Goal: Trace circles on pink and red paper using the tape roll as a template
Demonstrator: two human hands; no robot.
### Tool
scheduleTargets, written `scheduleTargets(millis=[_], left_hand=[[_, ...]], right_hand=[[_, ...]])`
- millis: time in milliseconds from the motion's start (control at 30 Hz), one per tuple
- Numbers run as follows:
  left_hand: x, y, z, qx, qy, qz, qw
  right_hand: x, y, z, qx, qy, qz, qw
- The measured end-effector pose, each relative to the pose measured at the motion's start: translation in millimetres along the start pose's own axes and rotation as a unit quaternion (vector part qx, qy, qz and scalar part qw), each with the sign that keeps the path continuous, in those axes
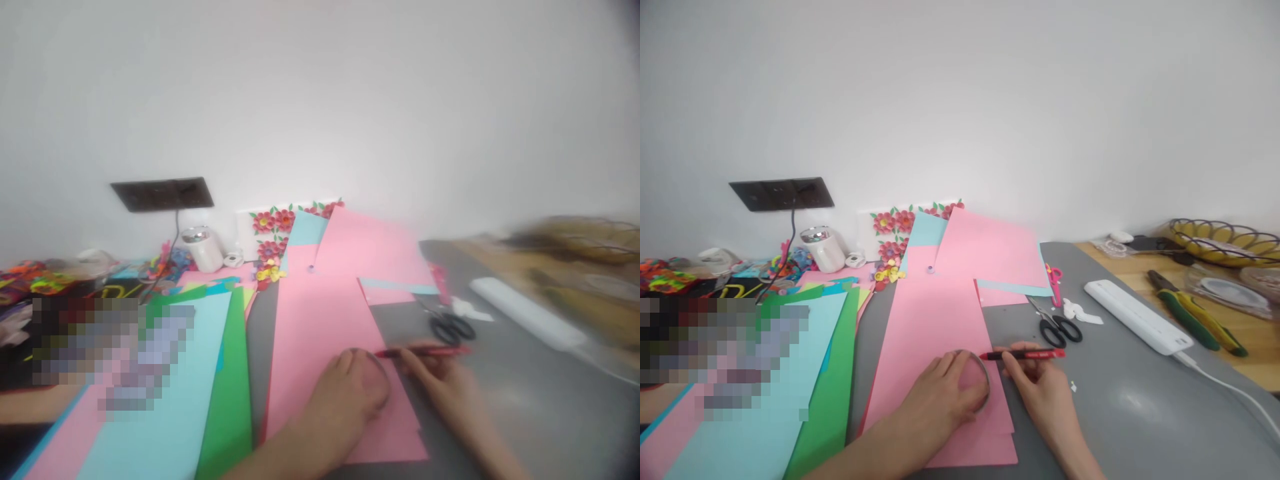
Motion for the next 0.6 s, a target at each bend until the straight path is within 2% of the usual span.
scheduleTargets(millis=[100, 300, 400, 500, 600], left_hand=[[-1.6, -7.5, -0.2, 0.006, 0.0, 0.003, 1.0], [-3.7, -18.9, -4.7, 0.078, -0.017, 0.024, 0.997], [-4.3, -22.4, -6.0, 0.09, -0.026, 0.025, 0.995], [-3.4, -22.4, -6.8, 0.102, -0.033, 0.027, 0.994], [-2.2, -23.6, -6.0, 0.108, -0.025, 0.04, 0.993]], right_hand=[[-10.6, -2.7, 14.6, -0.011, -0.001, -0.016, 1.0], [-30.2, -11.0, 40.4, -0.046, 0.013, -0.024, 0.999], [-36.6, -10.1, 51.5, -0.046, 0.011, -0.014, 0.999], [-34.8, -7.6, 65.7, -0.089, -0.021, -0.038, 0.995], [-25.6, 0.5, 78.7, -0.075, -0.047, -0.027, 0.996]])
Point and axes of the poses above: each hand's wrist, its own z-axis away from the middle knuckle, its own y-axis out of the palm, x = y × z, the point moved 5 cm from there along -z, towards the middle knuckle, and after that the axes turned 11 degrees about x, right-handed, at the moved point
